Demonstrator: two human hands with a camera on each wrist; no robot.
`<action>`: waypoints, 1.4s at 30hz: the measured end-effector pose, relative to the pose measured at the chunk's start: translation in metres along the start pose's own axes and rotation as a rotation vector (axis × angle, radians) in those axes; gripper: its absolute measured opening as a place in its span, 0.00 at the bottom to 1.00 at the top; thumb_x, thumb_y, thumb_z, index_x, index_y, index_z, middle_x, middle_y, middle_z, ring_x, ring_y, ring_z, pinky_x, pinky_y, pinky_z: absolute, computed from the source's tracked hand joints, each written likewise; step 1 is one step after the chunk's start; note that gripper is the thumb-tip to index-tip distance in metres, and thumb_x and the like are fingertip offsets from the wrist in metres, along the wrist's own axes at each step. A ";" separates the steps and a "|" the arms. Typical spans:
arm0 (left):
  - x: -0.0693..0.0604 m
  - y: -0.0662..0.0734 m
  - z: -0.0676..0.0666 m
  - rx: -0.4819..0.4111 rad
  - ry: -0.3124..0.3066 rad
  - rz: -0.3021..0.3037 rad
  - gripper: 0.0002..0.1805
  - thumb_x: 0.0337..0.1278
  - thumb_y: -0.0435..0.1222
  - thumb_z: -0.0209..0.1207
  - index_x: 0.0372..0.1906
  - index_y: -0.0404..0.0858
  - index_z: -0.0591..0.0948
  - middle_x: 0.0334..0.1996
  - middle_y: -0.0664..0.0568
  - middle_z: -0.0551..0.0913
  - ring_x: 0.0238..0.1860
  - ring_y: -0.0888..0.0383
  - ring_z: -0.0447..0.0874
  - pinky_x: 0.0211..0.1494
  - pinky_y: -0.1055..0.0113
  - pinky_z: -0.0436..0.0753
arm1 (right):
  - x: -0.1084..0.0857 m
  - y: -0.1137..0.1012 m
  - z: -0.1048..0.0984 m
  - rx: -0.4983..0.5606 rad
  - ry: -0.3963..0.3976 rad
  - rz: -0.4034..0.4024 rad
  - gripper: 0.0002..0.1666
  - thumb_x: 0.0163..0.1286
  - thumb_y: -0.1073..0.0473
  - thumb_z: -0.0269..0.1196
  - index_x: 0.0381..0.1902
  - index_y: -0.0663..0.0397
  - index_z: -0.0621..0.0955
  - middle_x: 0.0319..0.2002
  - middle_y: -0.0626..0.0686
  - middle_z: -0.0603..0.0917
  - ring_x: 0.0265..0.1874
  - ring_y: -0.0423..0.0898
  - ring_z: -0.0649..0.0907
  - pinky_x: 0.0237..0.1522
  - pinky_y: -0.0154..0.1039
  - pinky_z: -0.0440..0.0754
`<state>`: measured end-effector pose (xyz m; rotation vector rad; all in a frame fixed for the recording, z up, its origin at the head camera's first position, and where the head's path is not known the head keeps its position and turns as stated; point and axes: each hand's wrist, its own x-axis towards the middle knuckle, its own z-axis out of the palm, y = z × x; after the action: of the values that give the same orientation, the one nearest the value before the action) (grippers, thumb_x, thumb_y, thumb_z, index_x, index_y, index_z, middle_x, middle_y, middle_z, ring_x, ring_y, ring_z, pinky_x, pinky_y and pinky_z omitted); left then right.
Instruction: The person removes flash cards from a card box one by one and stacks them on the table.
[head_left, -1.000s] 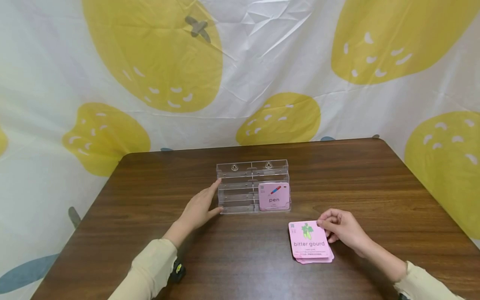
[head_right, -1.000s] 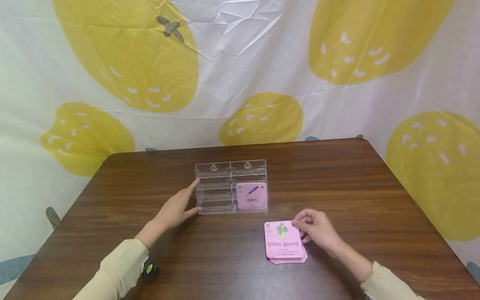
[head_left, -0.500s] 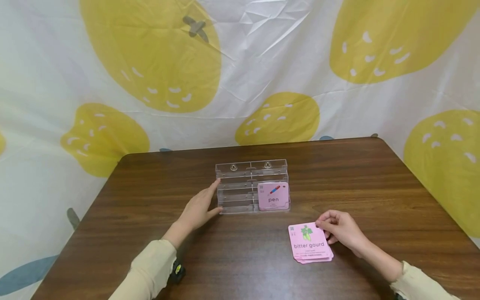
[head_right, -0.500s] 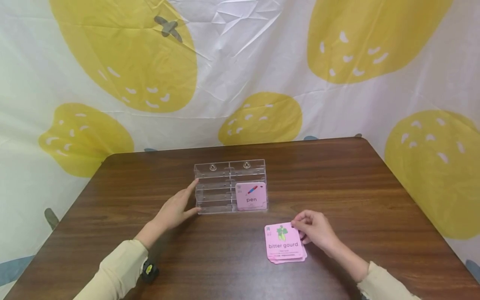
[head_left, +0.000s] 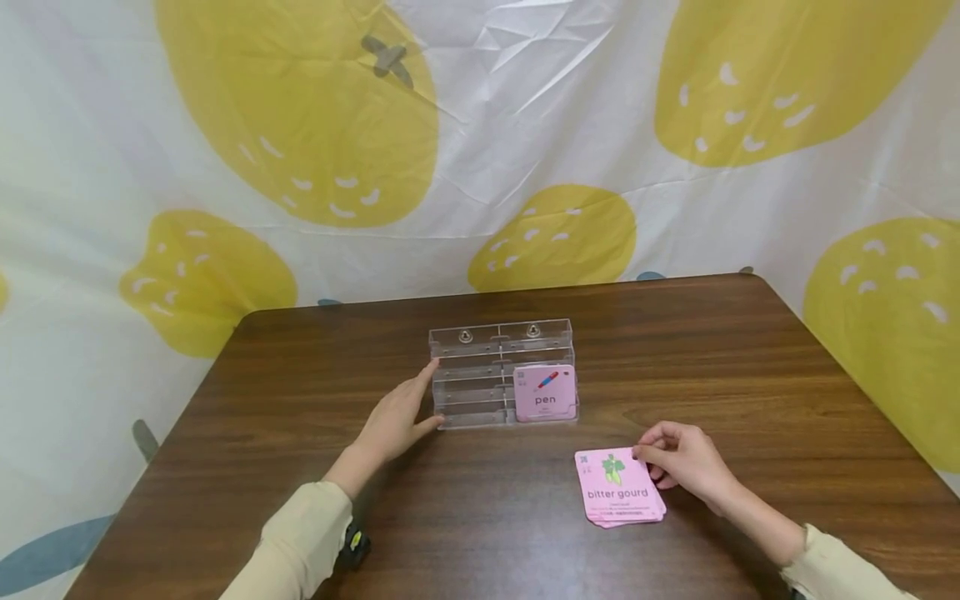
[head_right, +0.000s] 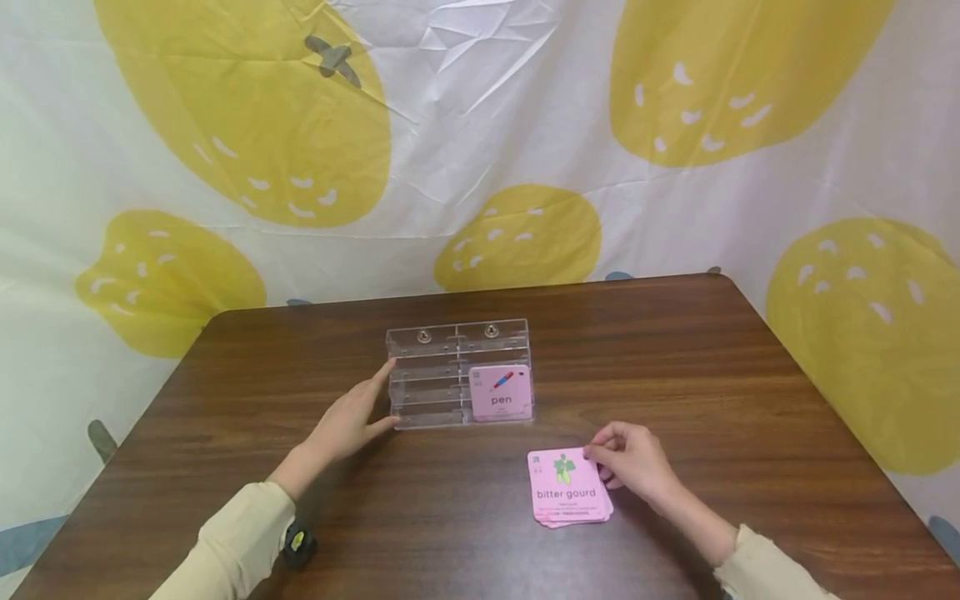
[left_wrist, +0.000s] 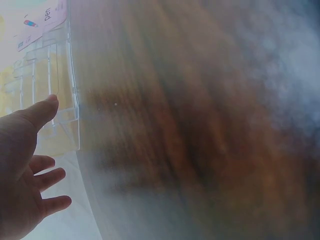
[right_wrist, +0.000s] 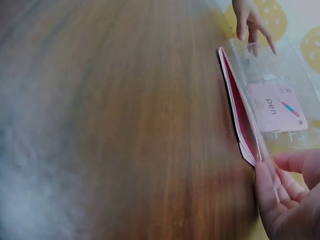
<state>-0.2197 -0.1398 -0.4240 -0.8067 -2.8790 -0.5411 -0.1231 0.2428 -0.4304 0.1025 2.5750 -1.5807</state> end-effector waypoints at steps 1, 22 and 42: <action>0.000 0.000 0.000 0.000 0.000 -0.001 0.47 0.51 0.44 0.62 0.71 0.42 0.48 0.61 0.40 0.67 0.60 0.45 0.68 0.62 0.53 0.67 | -0.001 0.000 -0.001 -0.003 0.012 0.007 0.12 0.58 0.62 0.63 0.35 0.68 0.77 0.23 0.52 0.80 0.18 0.42 0.78 0.19 0.37 0.81; 0.000 0.001 0.000 0.005 -0.006 -0.005 0.47 0.51 0.44 0.62 0.71 0.42 0.48 0.60 0.39 0.68 0.59 0.44 0.68 0.61 0.52 0.67 | 0.006 -0.013 -0.015 0.028 -0.031 -0.041 0.20 0.61 0.59 0.62 0.43 0.71 0.75 0.35 0.59 0.83 0.32 0.48 0.83 0.31 0.38 0.82; 0.000 0.001 0.000 0.010 -0.011 -0.007 0.47 0.52 0.44 0.62 0.71 0.42 0.48 0.60 0.38 0.68 0.58 0.44 0.69 0.61 0.52 0.68 | 0.035 -0.046 0.010 0.046 -0.001 -0.144 0.20 0.60 0.60 0.63 0.44 0.72 0.75 0.36 0.59 0.82 0.35 0.51 0.81 0.36 0.39 0.82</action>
<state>-0.2187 -0.1390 -0.4232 -0.8014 -2.8930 -0.5237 -0.1626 0.2129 -0.3987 -0.0815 2.5986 -1.6868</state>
